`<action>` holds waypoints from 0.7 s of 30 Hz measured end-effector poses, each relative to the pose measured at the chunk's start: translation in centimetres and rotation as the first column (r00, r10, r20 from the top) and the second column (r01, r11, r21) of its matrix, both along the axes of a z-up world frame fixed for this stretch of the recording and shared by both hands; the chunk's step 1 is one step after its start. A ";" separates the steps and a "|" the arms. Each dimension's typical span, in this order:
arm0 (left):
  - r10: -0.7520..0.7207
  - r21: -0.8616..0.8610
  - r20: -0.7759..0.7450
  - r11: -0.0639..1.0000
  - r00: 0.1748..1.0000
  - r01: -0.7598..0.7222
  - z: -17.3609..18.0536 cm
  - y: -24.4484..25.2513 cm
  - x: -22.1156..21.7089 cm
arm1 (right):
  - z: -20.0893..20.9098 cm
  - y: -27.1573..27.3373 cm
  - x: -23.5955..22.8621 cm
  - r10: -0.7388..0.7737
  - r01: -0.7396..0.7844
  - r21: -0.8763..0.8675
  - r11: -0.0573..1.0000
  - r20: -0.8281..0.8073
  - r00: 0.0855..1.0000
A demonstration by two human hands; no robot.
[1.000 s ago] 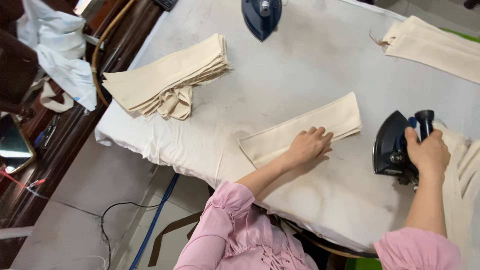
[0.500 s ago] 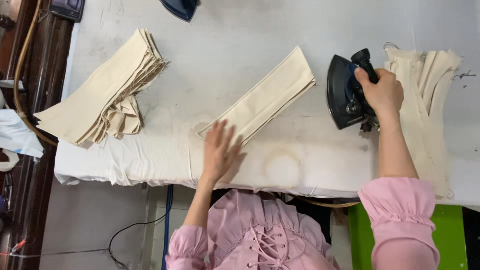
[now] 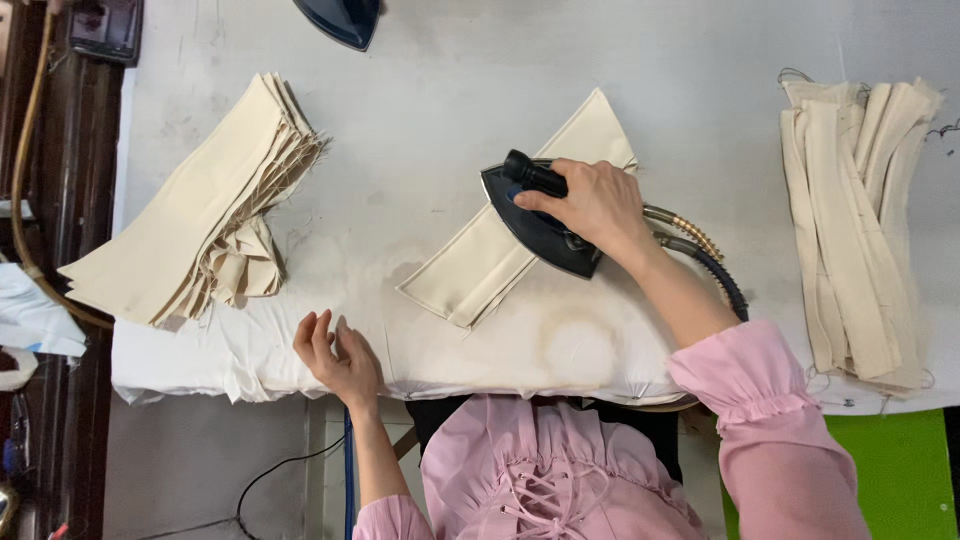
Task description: The person irons rectangular pieces of light-colored fabric on a white-covered table. They fold the fabric edges, press them with a steam iron, and then place the finished pieces into a stack. The person repeats this process for multiple fabric pieces.
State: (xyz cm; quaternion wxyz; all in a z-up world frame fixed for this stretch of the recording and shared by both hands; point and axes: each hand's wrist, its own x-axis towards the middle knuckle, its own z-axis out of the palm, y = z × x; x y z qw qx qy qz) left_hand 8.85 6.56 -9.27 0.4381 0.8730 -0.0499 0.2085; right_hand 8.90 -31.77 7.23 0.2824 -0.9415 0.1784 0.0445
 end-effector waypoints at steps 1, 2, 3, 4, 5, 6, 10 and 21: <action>-0.003 -0.002 -0.009 1.000 1.000 0.003 -0.4 0.0 0.1 | 0.0 -0.5 0.7 -0.003 0.003 -0.002 1.000 -0.009 1.000; 0.003 0.018 0.003 1.000 1.000 -0.003 -0.7 0.1 0.1 | 0.0 -1.0 1.3 0.007 -0.009 -0.033 0.999 -0.043 0.999; 0.013 0.041 0.014 0.999 1.000 -0.013 -1.0 0.3 0.1 | 0.0 -1.3 2.1 0.021 -0.026 -0.061 0.998 -0.078 0.997; 0.014 0.042 0.004 0.999 1.000 -0.014 -0.8 0.1 0.0 | -0.9 -2.7 2.5 0.022 -0.028 -0.060 0.998 -0.089 0.996; 0.015 0.027 0.023 1.000 1.000 -0.015 -0.5 -0.1 0.0 | -1.8 -4.1 3.0 -0.028 0.018 -0.120 0.993 -0.082 0.996; 0.016 0.011 0.042 1.000 0.999 -0.017 -0.3 -0.2 0.1 | -2.6 -5.4 3.5 -0.077 0.063 -0.179 0.982 -0.071 0.995; 0.064 -0.055 0.078 0.997 0.995 -0.060 -0.7 -0.6 0.0 | -7.7 -14.1 5.0 -0.155 0.155 -0.278 0.948 0.022 0.988; 0.153 -0.346 0.210 0.935 0.966 -0.073 -1.4 -0.8 -0.4 | -3.8 -1.3 2.7 0.146 -0.190 -0.303 0.934 -0.162 0.976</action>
